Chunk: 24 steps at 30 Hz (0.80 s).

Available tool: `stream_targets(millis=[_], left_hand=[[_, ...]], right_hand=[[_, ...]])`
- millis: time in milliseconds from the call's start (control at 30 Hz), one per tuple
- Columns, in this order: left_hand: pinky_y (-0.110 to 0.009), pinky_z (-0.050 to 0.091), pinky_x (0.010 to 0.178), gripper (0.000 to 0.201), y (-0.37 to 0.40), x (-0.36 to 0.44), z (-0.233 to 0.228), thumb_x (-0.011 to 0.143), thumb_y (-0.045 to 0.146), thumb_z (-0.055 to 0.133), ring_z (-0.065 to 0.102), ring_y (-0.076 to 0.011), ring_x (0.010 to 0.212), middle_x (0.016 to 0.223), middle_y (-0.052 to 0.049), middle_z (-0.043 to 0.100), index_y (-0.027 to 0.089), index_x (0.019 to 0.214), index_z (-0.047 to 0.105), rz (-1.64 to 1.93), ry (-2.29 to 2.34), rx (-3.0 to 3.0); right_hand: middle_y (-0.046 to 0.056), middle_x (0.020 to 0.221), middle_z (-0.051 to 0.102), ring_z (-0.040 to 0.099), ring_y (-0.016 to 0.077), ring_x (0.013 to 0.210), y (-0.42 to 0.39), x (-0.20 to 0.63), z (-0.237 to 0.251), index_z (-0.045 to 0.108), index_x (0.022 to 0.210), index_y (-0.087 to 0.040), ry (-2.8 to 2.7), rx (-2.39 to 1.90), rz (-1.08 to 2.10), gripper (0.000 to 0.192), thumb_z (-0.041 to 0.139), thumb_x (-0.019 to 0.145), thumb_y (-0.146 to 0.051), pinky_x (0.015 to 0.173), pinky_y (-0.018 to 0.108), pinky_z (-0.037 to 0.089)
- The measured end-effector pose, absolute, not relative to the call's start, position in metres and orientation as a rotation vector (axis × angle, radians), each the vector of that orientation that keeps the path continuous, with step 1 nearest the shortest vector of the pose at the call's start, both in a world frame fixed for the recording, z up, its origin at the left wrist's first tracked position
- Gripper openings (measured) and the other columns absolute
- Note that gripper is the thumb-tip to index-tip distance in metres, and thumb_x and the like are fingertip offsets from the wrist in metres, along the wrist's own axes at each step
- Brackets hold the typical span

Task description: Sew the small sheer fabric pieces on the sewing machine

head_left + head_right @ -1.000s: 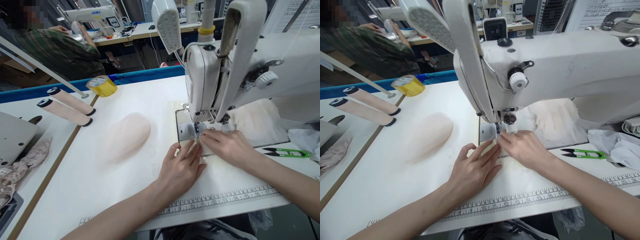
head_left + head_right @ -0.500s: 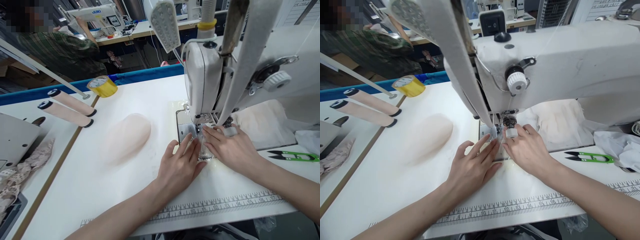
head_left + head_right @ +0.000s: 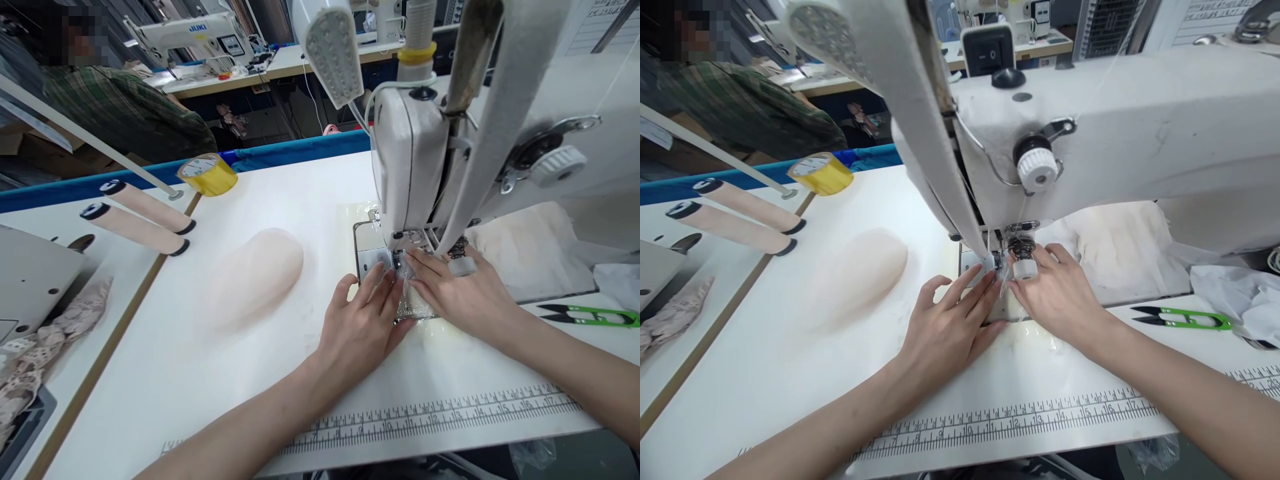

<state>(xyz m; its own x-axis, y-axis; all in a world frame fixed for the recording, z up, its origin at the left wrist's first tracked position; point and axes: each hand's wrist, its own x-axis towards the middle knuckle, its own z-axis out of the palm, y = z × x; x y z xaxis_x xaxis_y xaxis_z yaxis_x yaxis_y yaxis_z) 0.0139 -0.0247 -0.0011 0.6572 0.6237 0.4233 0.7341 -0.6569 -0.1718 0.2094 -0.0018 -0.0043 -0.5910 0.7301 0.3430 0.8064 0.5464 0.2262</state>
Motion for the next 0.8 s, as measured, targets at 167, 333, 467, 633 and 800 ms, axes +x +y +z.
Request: stream_targets(millis=[167, 333, 467, 633, 800], left_hand=[[-0.041, 0.034, 0.093, 0.038, -0.025, 0.014, -0.001, 0.095, 0.04, 0.044, 0.051, -0.0232, 0.123, 0.122, -0.009, 0.065, 0.014, 0.118, 0.061, -0.476, -1.087, -2.544], [-0.04, 0.034, 0.093, 0.038, -0.023, 0.014, -0.001, 0.095, 0.041, 0.044, 0.05, -0.0238, 0.123, 0.12, -0.008, 0.066, 0.016, 0.118, 0.061, -0.494, -1.109, -2.564], [-0.041, 0.033, 0.094, 0.039, -0.021, 0.013, 0.0, 0.096, 0.04, 0.042, 0.049, -0.0231, 0.124, 0.119, -0.008, 0.066, 0.016, 0.12, 0.06, -0.495, -1.134, -2.583], [-0.042, 0.033, 0.093, 0.038, -0.019, 0.013, -0.002, 0.095, 0.041, 0.044, 0.05, -0.0242, 0.123, 0.119, -0.009, 0.066, 0.016, 0.119, 0.061, -0.498, -1.138, -2.582], [-0.04, 0.036, 0.09, 0.028, -0.02, 0.012, -0.002, 0.092, 0.029, 0.052, 0.055, -0.023, 0.113, 0.116, -0.006, 0.067, 0.017, 0.114, 0.062, -0.609, -1.088, -2.592]], right_hand=[[0.011, 0.1, 0.071, 0.058, 0.0235, 0.095, -0.001, 0.211, -0.005, 0.062, 0.119, -0.011, -2.572, -1.287, -0.537, 0.039, 0.034, 0.099, -0.027, 0.088, 0.04, 0.035], [0.011, 0.102, 0.071, 0.059, 0.0231, 0.096, 0.001, 0.212, -0.004, 0.061, 0.121, -0.011, -2.574, -1.29, -0.561, 0.038, 0.034, 0.099, -0.027, 0.088, 0.04, 0.034], [0.011, 0.102, 0.071, 0.059, 0.0231, 0.094, 0.003, 0.214, -0.007, 0.059, 0.123, -0.011, -2.575, -1.287, -0.618, 0.037, 0.035, 0.099, -0.026, 0.088, 0.04, 0.034], [0.01, 0.101, 0.071, 0.06, 0.0228, 0.093, 0.005, 0.218, -0.004, 0.059, 0.122, -0.011, -2.584, -1.198, -0.653, 0.033, 0.043, 0.094, -0.018, 0.091, 0.04, 0.034], [0.002, 0.087, 0.071, 0.062, 0.0171, 0.07, -0.006, 0.22, 0.018, 0.068, 0.1, -0.022, -2.604, -1.274, -0.151, 0.02, 0.056, 0.088, -0.032, 0.063, 0.031, 0.041]])
